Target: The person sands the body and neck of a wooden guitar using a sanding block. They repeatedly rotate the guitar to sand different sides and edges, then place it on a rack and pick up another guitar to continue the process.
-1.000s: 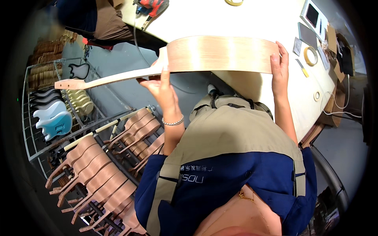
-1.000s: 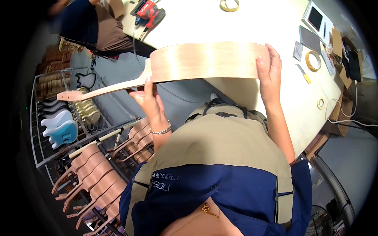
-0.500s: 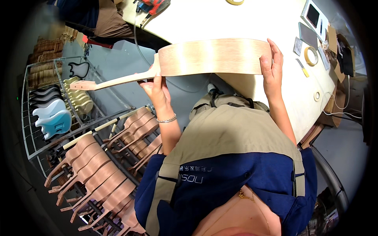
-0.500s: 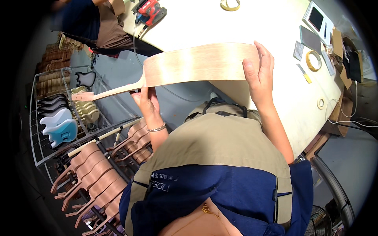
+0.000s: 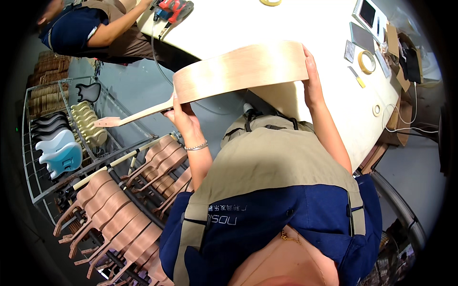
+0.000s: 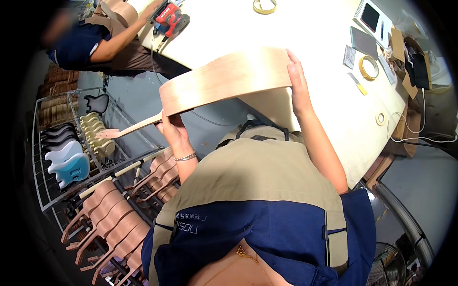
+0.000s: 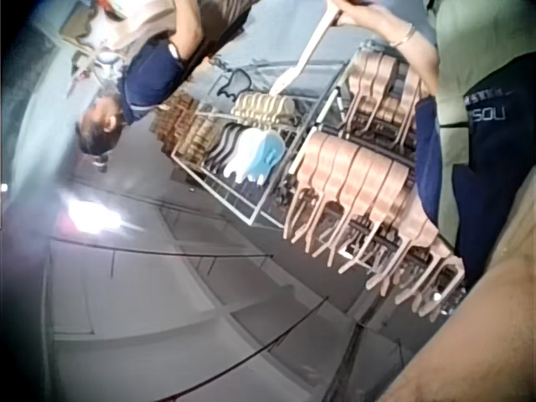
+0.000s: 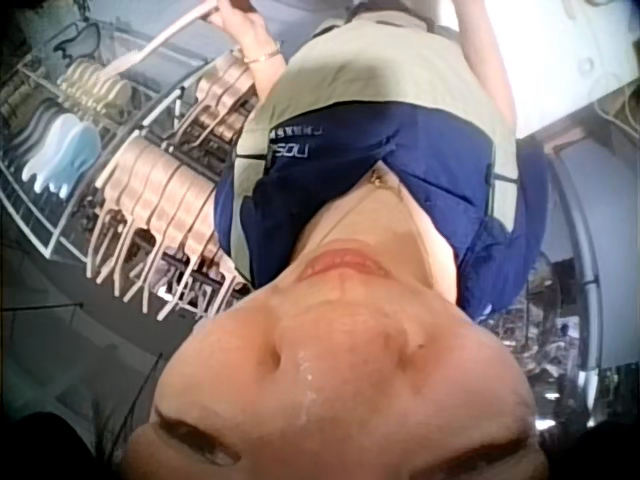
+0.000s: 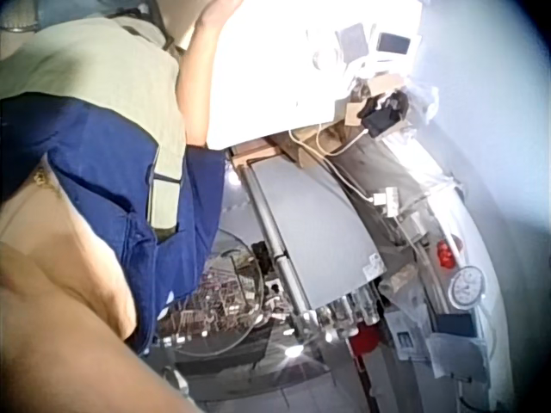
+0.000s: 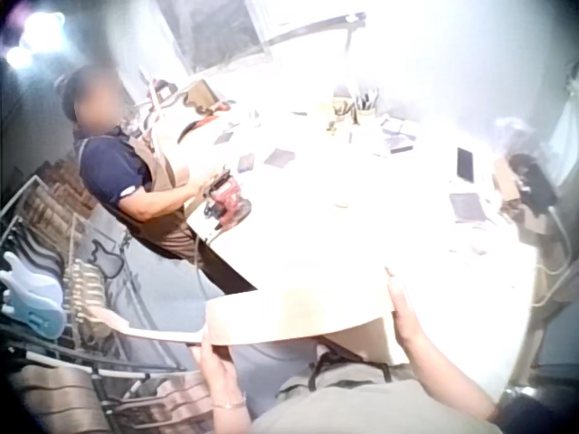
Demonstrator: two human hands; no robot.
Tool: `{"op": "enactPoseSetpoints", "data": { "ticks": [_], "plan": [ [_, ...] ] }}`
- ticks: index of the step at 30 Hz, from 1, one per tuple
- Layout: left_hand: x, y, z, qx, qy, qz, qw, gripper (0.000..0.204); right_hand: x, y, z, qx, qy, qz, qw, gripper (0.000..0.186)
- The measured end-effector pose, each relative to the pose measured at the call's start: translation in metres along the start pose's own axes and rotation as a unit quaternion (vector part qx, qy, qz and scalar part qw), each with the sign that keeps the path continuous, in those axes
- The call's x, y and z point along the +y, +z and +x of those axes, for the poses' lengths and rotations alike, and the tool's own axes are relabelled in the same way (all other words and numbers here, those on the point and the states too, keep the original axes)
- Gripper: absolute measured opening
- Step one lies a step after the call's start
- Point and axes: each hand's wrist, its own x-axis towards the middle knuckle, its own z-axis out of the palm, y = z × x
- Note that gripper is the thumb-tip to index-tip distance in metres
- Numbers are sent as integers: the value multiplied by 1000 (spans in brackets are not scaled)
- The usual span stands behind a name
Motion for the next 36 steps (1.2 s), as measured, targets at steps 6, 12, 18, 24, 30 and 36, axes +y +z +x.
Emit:
{"op": "enactPoseSetpoints", "data": {
  "ticks": [6,12,18,24,30,36],
  "plan": [
    [-9,-14,7,89,-61,-39,993,29,19,4,3,-10,140,32,990,67],
    [-24,-21,0,146,-141,-48,978,45,11,16,-4,-60,46,-24,997,66],
    [-56,-55,5,8,-150,-2,989,39,-18,24,-20,-114,-36,-177,977,67],
    [-74,-43,-14,-117,-139,157,971,37,-45,29,-21,-254,-231,-126,931,80],
    [-85,-28,-23,-142,-142,213,956,36,-70,34,-26,-275,-280,-156,906,76],
    [-83,-27,-25,-133,-151,213,956,36,-74,34,-27,-273,-293,-180,898,74]
  ]
}}
